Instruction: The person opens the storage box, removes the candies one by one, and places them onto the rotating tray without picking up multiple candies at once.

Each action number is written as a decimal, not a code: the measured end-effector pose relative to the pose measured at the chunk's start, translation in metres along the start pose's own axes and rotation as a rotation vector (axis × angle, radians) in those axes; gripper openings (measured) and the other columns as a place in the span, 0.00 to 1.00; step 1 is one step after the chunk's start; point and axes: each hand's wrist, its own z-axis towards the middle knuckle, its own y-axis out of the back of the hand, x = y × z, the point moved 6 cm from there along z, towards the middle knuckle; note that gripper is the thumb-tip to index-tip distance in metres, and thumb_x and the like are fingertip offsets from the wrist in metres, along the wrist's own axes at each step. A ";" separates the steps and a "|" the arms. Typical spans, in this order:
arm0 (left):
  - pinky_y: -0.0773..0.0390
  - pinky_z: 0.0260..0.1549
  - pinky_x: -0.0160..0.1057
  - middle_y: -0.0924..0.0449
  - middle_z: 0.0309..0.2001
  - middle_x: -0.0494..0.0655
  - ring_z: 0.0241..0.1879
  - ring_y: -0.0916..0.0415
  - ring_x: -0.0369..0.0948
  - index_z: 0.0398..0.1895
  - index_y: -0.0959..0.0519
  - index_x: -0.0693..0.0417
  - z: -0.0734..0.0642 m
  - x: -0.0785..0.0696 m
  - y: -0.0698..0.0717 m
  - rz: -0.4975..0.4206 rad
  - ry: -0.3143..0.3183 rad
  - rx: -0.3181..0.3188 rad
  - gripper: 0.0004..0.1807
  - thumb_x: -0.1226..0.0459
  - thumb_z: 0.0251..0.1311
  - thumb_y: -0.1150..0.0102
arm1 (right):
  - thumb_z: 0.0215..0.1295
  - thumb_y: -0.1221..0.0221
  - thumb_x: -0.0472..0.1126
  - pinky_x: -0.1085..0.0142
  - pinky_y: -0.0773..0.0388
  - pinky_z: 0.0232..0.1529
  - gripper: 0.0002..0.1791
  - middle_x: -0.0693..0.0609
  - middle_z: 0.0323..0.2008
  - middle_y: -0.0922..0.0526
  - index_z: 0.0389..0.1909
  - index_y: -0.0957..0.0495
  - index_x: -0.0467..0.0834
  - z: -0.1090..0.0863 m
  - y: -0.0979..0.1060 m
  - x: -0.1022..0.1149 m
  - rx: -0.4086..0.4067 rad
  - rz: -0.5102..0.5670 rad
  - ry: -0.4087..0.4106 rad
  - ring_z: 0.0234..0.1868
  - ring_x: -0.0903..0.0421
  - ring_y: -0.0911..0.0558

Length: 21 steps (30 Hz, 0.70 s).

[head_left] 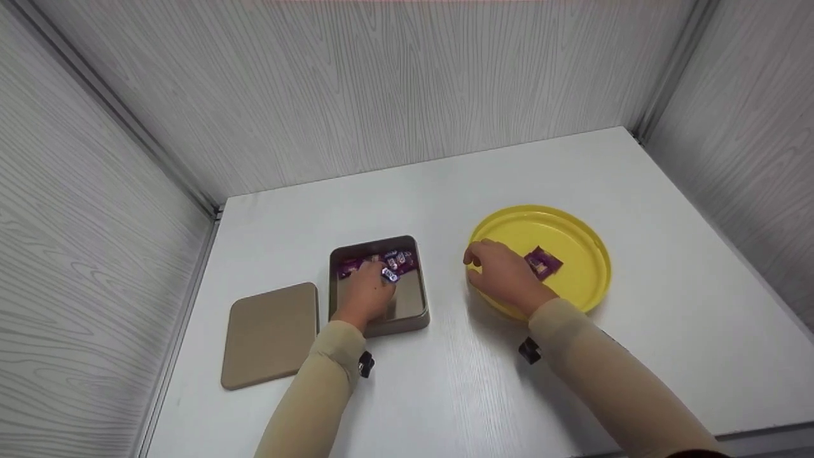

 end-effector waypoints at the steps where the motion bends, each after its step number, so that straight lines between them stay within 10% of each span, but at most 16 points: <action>1: 0.32 0.64 0.54 0.29 0.66 0.60 0.64 0.30 0.57 0.68 0.29 0.63 0.001 0.001 -0.001 0.039 0.000 0.001 0.28 0.61 0.67 0.43 | 0.67 0.42 0.41 0.54 0.25 0.51 0.10 0.49 0.42 0.22 0.47 0.21 0.45 0.000 0.000 0.000 -0.001 0.003 0.000 0.44 0.50 0.25; 10: 0.33 0.63 0.59 0.30 0.69 0.57 0.66 0.33 0.59 0.71 0.30 0.56 0.001 0.004 -0.012 0.234 -0.028 0.031 0.29 0.60 0.67 0.44 | 0.67 0.43 0.41 0.54 0.25 0.49 0.09 0.50 0.41 0.22 0.46 0.21 0.46 -0.003 -0.005 -0.001 0.000 0.013 -0.005 0.43 0.50 0.24; 21: 0.25 0.56 0.56 0.26 0.62 0.57 0.61 0.28 0.56 0.62 0.20 0.54 0.000 -0.005 -0.017 0.240 -0.101 0.031 0.18 0.68 0.73 0.48 | 0.67 0.42 0.42 0.54 0.25 0.50 0.09 0.51 0.41 0.22 0.46 0.21 0.47 -0.007 -0.006 0.001 0.001 0.034 -0.017 0.44 0.51 0.24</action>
